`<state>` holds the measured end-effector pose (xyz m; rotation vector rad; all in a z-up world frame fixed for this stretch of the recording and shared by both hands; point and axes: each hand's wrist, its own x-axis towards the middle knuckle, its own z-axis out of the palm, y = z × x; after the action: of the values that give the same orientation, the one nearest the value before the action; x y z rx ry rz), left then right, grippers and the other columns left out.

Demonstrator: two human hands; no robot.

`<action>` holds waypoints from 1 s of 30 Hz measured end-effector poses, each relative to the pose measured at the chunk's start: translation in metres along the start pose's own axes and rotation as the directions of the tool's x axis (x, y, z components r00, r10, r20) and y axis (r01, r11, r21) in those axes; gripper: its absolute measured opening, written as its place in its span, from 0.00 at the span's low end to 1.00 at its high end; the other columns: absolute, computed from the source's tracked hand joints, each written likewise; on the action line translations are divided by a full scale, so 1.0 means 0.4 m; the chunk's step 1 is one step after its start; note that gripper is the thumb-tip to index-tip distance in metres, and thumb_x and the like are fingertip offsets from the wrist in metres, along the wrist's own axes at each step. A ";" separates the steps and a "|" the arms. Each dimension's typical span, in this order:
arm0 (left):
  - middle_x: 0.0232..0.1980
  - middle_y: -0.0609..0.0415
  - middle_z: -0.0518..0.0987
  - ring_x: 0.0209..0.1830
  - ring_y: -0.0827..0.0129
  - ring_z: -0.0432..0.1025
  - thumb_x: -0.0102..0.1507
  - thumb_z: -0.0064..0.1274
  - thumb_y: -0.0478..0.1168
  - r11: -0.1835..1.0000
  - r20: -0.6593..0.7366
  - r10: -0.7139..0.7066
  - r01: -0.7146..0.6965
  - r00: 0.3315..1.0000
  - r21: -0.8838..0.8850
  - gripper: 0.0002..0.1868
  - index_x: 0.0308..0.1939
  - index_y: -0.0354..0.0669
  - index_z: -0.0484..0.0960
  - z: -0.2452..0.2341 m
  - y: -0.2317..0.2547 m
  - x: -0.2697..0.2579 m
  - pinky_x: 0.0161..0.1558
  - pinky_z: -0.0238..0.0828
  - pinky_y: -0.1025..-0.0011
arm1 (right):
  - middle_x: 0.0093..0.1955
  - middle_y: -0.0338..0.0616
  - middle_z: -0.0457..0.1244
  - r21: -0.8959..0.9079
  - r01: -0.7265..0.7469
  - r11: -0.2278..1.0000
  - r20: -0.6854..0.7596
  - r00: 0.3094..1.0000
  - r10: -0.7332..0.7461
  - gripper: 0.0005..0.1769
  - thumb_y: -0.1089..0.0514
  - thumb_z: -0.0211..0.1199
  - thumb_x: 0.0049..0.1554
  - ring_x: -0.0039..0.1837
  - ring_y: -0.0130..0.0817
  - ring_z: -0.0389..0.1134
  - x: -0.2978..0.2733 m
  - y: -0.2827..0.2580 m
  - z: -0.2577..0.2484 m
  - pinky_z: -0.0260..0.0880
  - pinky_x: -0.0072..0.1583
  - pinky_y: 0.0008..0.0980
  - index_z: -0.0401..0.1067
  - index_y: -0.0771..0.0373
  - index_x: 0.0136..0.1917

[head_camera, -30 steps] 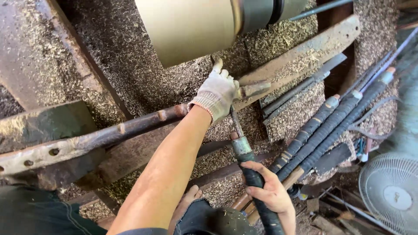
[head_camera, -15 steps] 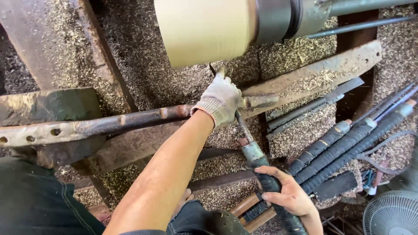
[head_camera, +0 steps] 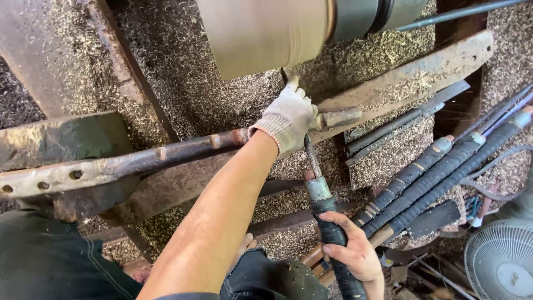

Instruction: The person shapes a wooden workpiece on a spinning lathe, bracing a chisel on the tool rest and cutting the rotating wood with both hands. Near the end the person stops the lathe, lifts the shaped wooden piece off the machine, and sets it aside.

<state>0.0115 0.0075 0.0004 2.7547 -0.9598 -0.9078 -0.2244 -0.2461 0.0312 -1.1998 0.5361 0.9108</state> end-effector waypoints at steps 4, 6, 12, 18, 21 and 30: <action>0.54 0.49 0.79 0.66 0.57 0.67 0.59 0.57 0.46 0.999 0.040 0.049 -0.050 0.998 0.017 0.24 0.57 0.41 0.79 -0.012 -0.005 0.006 0.78 0.35 0.50 | 0.49 0.50 0.63 0.102 0.036 0.994 -0.034 0.999 -0.033 0.36 0.72 0.67 0.47 0.40 0.30 0.65 -0.010 0.026 0.048 0.69 0.42 0.29 0.65 0.66 0.69; 0.56 0.47 0.78 0.65 0.57 0.67 0.59 0.58 0.50 0.996 0.092 0.051 -0.057 0.994 0.062 0.29 0.60 0.38 0.76 -0.019 -0.005 0.006 0.77 0.34 0.50 | 0.50 0.52 0.63 0.138 0.053 0.989 -0.073 0.996 -0.044 0.36 0.72 0.67 0.46 0.41 0.30 0.65 -0.011 0.034 0.068 0.69 0.42 0.29 0.65 0.67 0.69; 0.57 0.46 0.78 0.66 0.57 0.66 0.61 0.56 0.48 0.986 0.056 0.110 -0.116 0.992 0.117 0.29 0.63 0.36 0.73 0.005 -0.008 0.022 0.78 0.33 0.49 | 0.52 0.53 0.64 0.157 0.112 0.981 -0.115 0.989 -0.094 0.36 0.71 0.66 0.46 0.42 0.30 0.66 -0.006 0.087 0.106 0.70 0.43 0.30 0.64 0.66 0.68; 0.54 0.46 0.78 0.66 0.54 0.66 0.60 0.56 0.48 0.983 -0.055 0.153 -0.147 0.987 0.105 0.28 0.59 0.35 0.75 0.010 -0.015 0.015 0.78 0.32 0.49 | 0.52 0.54 0.64 0.194 0.127 0.973 -0.171 0.981 -0.094 0.35 0.71 0.66 0.45 0.38 0.34 0.68 0.005 0.104 0.173 0.72 0.35 0.35 0.64 0.64 0.67; 0.53 0.45 0.79 0.66 0.54 0.66 0.59 0.57 0.47 0.986 -0.111 0.161 -0.154 0.981 0.068 0.26 0.57 0.36 0.76 0.026 -0.016 0.013 0.78 0.32 0.50 | 0.52 0.54 0.64 0.187 0.143 0.972 -0.164 0.980 -0.112 0.37 0.70 0.66 0.46 0.38 0.35 0.68 0.012 0.140 0.168 0.71 0.36 0.34 0.62 0.63 0.68; 0.81 0.54 0.49 0.49 0.58 0.79 0.62 0.43 0.22 0.816 0.156 -0.320 0.356 0.934 -0.456 0.41 0.78 0.51 0.56 -0.016 0.021 -0.046 0.47 0.82 0.66 | 0.61 0.46 0.61 -0.252 0.078 0.965 -0.127 0.985 -0.113 0.57 0.68 0.68 0.44 0.42 0.27 0.63 -0.011 -0.068 0.155 0.70 0.44 0.27 0.45 0.54 0.81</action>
<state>-0.0009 0.0108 0.0173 2.4952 -0.1894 -1.1197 -0.2109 -0.1913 0.0688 -1.5111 0.4816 0.8308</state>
